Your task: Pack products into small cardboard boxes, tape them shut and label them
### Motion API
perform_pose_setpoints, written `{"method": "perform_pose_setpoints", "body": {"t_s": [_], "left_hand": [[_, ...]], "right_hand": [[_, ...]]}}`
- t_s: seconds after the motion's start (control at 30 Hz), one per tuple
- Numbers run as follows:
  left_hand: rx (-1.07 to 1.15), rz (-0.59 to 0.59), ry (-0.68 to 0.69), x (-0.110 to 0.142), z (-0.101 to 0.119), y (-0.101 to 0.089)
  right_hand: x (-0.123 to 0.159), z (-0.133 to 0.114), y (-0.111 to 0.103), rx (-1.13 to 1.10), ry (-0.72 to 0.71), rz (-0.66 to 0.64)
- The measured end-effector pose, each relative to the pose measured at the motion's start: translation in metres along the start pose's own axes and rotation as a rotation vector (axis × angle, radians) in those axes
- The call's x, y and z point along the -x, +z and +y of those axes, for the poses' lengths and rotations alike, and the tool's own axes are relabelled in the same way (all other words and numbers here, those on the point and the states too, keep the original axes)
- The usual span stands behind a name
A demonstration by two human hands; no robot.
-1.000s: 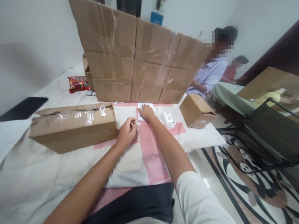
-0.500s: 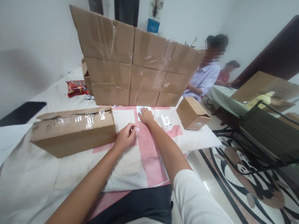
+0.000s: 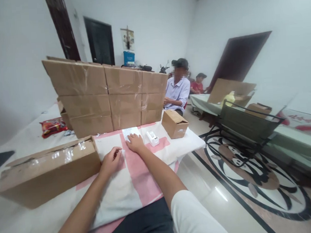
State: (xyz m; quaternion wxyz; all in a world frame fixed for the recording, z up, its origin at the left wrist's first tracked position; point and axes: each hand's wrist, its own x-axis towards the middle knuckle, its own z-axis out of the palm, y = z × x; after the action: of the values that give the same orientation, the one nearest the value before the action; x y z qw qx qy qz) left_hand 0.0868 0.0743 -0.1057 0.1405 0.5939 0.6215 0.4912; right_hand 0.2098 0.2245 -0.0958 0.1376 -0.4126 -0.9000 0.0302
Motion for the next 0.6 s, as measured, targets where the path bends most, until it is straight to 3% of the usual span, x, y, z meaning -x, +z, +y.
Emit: {"method": "perform_pose_setpoints", "body": {"t_s": [0.4,0.6], "left_hand": [[-0.027,0.008,0.028,-0.002,-0.009,0.003],[-0.004,0.007,-0.006,-0.001,-0.011,0.004]], "right_hand": [[0.012,0.0,-0.003,-0.071,0.0,0.175],[0.02,-0.002,-0.005,-0.115,-0.128,0.244]]}}
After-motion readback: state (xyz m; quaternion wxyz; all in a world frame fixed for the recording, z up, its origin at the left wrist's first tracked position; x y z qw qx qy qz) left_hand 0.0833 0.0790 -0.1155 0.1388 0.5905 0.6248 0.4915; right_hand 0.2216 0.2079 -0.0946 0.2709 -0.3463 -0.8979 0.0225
